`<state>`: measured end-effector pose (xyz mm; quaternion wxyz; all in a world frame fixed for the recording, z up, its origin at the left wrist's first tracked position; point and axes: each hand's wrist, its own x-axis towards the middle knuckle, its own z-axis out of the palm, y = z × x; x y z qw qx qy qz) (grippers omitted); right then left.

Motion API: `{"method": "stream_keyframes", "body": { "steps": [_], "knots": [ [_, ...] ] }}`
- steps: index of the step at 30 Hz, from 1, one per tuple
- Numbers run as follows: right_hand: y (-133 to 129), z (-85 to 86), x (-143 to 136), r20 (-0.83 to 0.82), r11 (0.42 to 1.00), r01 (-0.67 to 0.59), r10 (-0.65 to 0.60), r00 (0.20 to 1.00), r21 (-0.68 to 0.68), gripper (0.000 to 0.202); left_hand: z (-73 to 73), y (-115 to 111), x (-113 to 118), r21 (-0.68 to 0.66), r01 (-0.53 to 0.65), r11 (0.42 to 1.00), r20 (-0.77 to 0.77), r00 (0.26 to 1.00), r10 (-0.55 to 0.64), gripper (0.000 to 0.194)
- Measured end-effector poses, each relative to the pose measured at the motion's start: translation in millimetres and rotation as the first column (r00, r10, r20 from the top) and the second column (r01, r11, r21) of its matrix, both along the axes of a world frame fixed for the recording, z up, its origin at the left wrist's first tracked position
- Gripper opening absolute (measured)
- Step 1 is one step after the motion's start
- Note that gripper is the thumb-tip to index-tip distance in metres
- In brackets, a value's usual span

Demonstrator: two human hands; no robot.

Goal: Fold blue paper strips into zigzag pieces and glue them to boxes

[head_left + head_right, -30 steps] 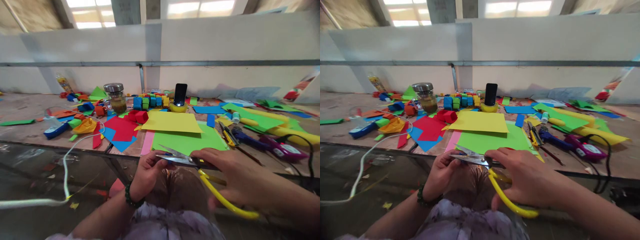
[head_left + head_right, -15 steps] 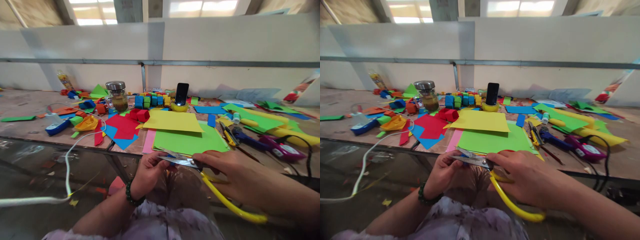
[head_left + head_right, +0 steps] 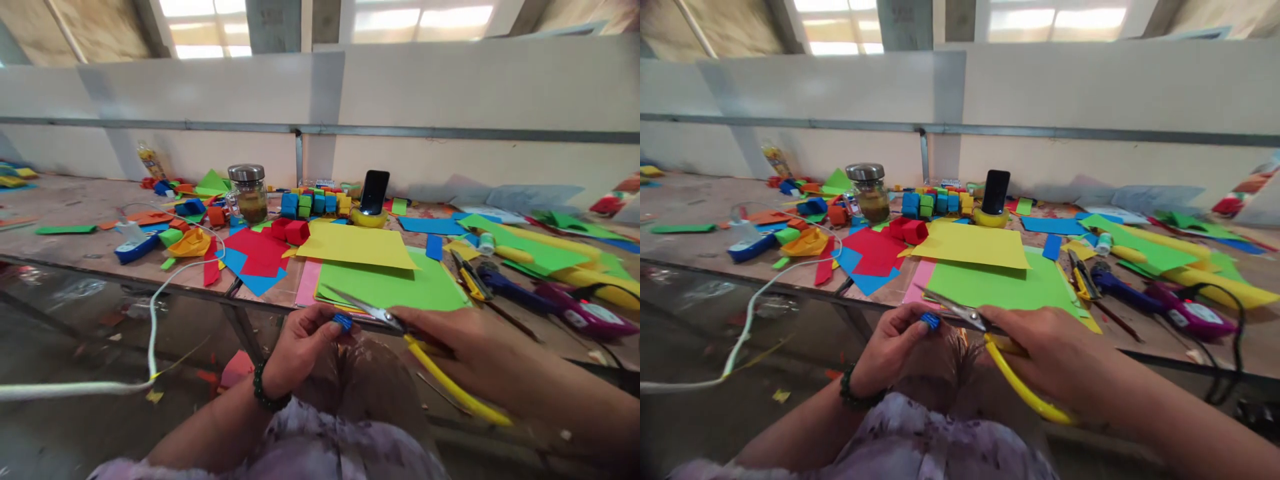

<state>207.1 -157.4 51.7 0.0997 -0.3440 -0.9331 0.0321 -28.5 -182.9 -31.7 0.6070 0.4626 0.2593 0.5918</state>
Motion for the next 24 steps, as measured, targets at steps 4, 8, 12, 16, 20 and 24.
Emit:
{"method": "stream_keyframes", "body": {
  "steps": [4,8,12,16,20,24],
  "knots": [
    [22,0.3,20,-0.133,0.949,0.29,-0.274,0.953,0.121,0.047,3.1,-1,-7,0.01,-0.042,0.999,-0.01,0.999,0.042,0.023],
    [54,1.6,52,-0.063,0.73,0.645,-0.65,0.757,0.224,0.051,8.8,1,-19,0.082,-0.101,0.991,-0.184,0.976,0.115,0.021],
    [73,0.0,89,0.094,0.484,0.83,-0.874,0.478,0.279,0.048,22.7,13,-33,0.317,-0.153,0.936,-0.487,0.821,0.299,0.012],
    [77,-9.7,110,0.135,0.436,0.851,-0.9,0.414,0.292,0.044,40.7,42,-32,0.471,-0.155,0.869,-0.546,0.723,0.424,0.013],
    [93,-21.4,102,0.142,0.541,0.805,-0.841,0.522,0.245,0.038,53.1,97,-9,0.504,-0.017,0.863,-0.645,0.658,0.39,0.012],
    [120,-31.5,78,0.148,0.613,0.773,-0.79,0.595,0.165,0.033,47.9,161,16,0.401,0.183,0.898,-0.718,0.671,0.184,0.012]
  ]
}}
